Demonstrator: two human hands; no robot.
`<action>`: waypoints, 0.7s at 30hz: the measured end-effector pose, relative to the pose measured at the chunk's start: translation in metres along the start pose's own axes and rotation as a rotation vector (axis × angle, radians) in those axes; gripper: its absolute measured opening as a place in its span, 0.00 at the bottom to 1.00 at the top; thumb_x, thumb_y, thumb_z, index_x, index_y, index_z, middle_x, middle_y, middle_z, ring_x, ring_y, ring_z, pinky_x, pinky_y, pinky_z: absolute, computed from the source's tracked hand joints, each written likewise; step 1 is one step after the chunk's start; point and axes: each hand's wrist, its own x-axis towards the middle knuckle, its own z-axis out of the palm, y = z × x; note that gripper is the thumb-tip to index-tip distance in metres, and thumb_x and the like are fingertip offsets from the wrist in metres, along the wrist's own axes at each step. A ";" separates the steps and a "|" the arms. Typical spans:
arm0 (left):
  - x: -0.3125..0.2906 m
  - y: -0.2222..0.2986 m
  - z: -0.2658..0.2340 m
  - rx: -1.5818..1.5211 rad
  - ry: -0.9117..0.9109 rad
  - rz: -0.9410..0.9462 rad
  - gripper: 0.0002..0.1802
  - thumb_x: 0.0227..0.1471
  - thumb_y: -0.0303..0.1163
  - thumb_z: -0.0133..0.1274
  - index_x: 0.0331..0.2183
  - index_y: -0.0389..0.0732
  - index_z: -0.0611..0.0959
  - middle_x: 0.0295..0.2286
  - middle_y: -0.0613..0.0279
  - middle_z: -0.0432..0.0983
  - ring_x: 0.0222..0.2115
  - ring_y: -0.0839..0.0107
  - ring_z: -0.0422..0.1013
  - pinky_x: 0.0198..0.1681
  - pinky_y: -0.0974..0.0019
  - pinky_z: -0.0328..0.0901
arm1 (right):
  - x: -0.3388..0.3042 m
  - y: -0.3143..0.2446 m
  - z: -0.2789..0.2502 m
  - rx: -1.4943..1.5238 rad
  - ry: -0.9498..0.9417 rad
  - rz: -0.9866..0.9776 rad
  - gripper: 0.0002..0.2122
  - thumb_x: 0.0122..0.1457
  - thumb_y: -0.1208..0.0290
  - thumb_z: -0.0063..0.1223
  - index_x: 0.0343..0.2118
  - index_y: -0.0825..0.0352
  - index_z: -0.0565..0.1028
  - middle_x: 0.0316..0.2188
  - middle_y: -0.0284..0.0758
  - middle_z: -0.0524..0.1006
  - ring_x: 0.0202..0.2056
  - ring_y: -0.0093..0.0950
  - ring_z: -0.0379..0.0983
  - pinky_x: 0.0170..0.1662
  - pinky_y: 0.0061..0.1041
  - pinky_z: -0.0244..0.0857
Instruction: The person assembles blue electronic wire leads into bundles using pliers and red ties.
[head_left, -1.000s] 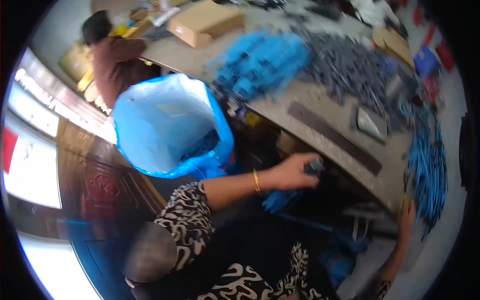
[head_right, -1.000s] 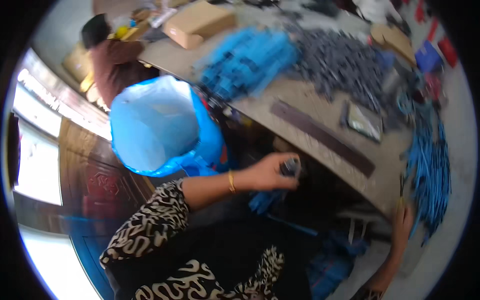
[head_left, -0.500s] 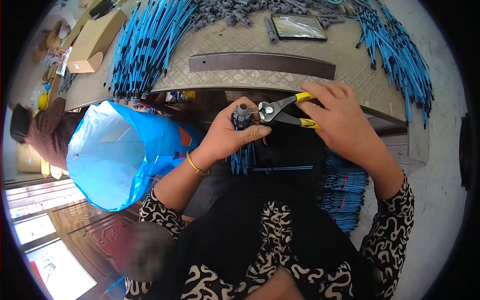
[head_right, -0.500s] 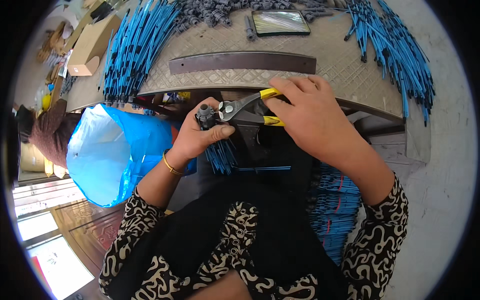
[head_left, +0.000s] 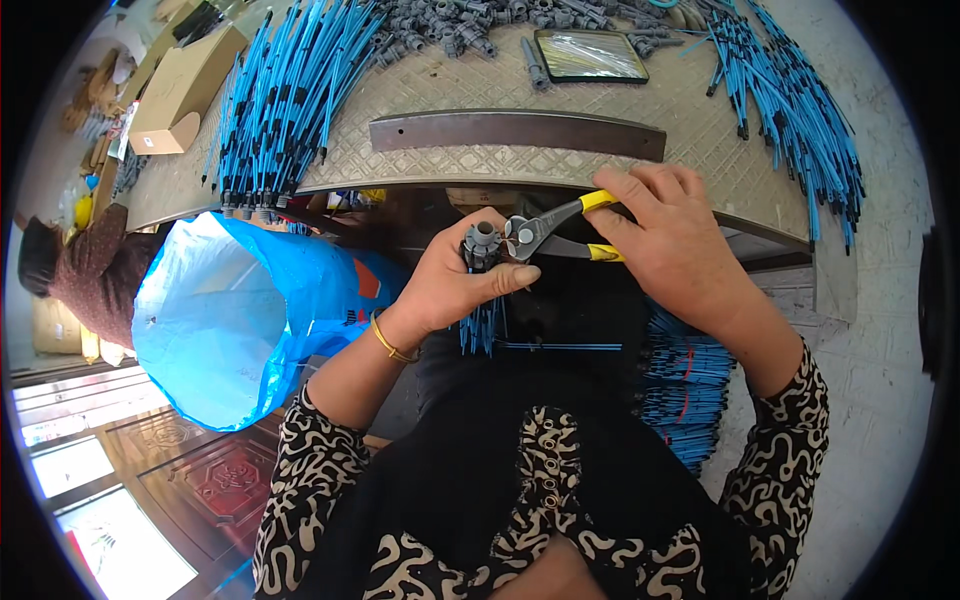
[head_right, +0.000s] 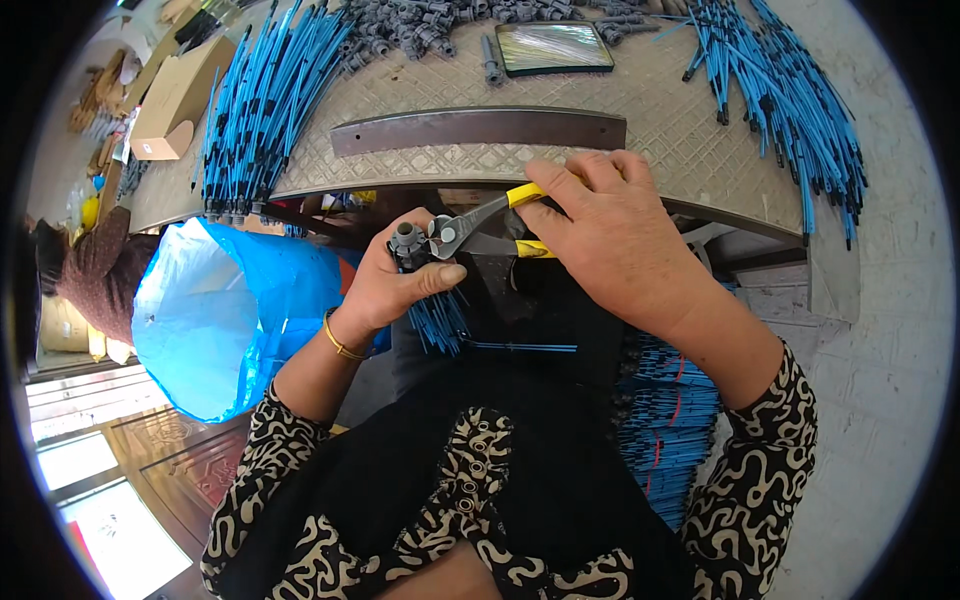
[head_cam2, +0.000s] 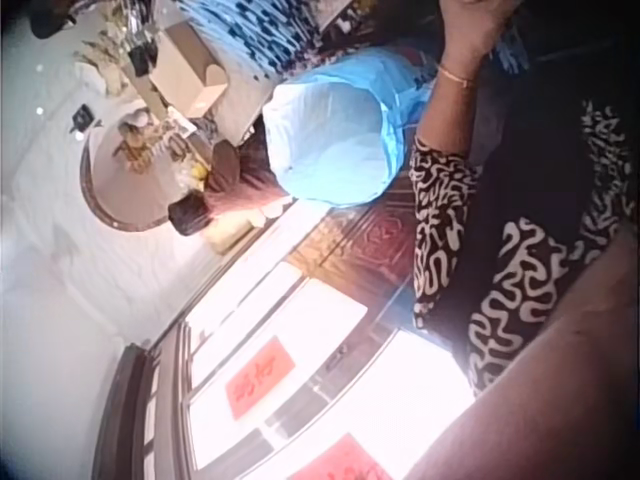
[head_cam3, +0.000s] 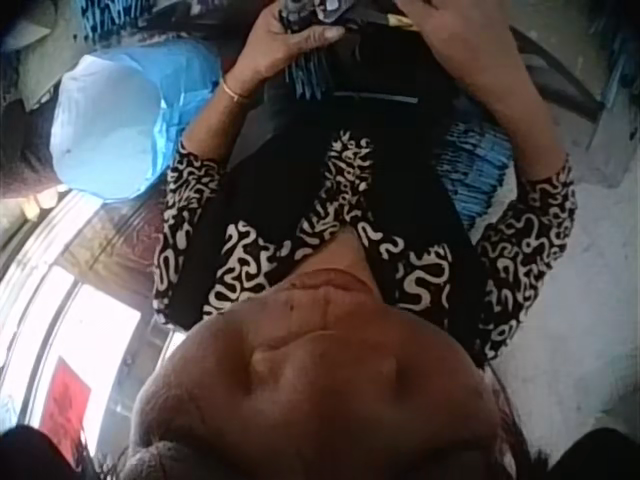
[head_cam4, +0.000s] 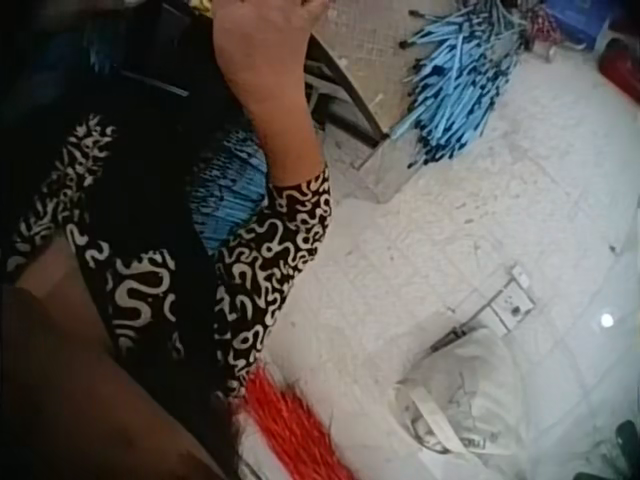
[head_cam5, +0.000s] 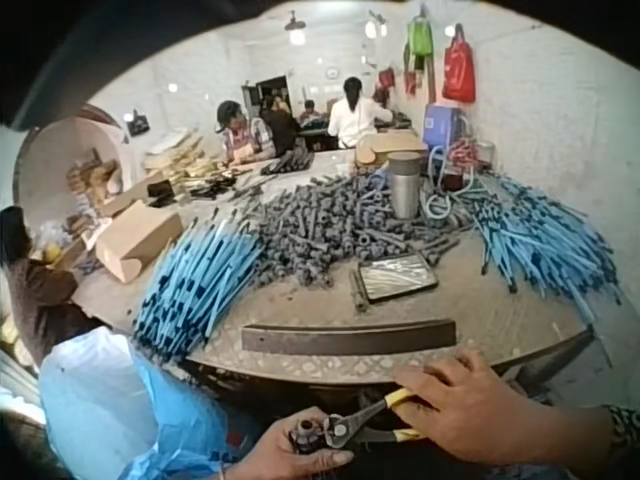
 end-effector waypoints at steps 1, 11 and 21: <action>-0.001 0.001 -0.001 0.001 0.005 0.001 0.16 0.40 0.31 0.64 0.28 0.42 0.72 0.25 0.76 0.64 0.27 0.85 0.58 0.31 0.78 0.56 | 0.001 -0.001 0.000 0.011 0.007 -0.004 0.10 0.45 0.75 0.50 0.34 0.65 0.74 0.43 0.34 0.67 0.45 0.33 0.63 0.48 0.36 0.54; -0.015 -0.001 -0.014 0.036 -0.154 -0.015 0.16 0.39 0.32 0.64 0.28 0.40 0.72 0.24 0.73 0.68 0.26 0.84 0.63 0.31 0.77 0.59 | -0.012 -0.011 0.003 0.083 -0.072 -0.007 0.10 0.42 0.75 0.54 0.31 0.64 0.75 0.34 0.34 0.68 0.36 0.34 0.64 0.40 0.32 0.57; -0.025 -0.005 -0.023 0.107 -0.305 -0.048 0.21 0.39 0.40 0.64 0.29 0.38 0.72 0.25 0.66 0.72 0.28 0.79 0.68 0.32 0.74 0.63 | -0.022 -0.016 0.026 0.937 -0.454 0.194 0.10 0.46 0.73 0.58 0.32 0.69 0.74 0.35 0.37 0.69 0.35 0.33 0.69 0.38 0.27 0.64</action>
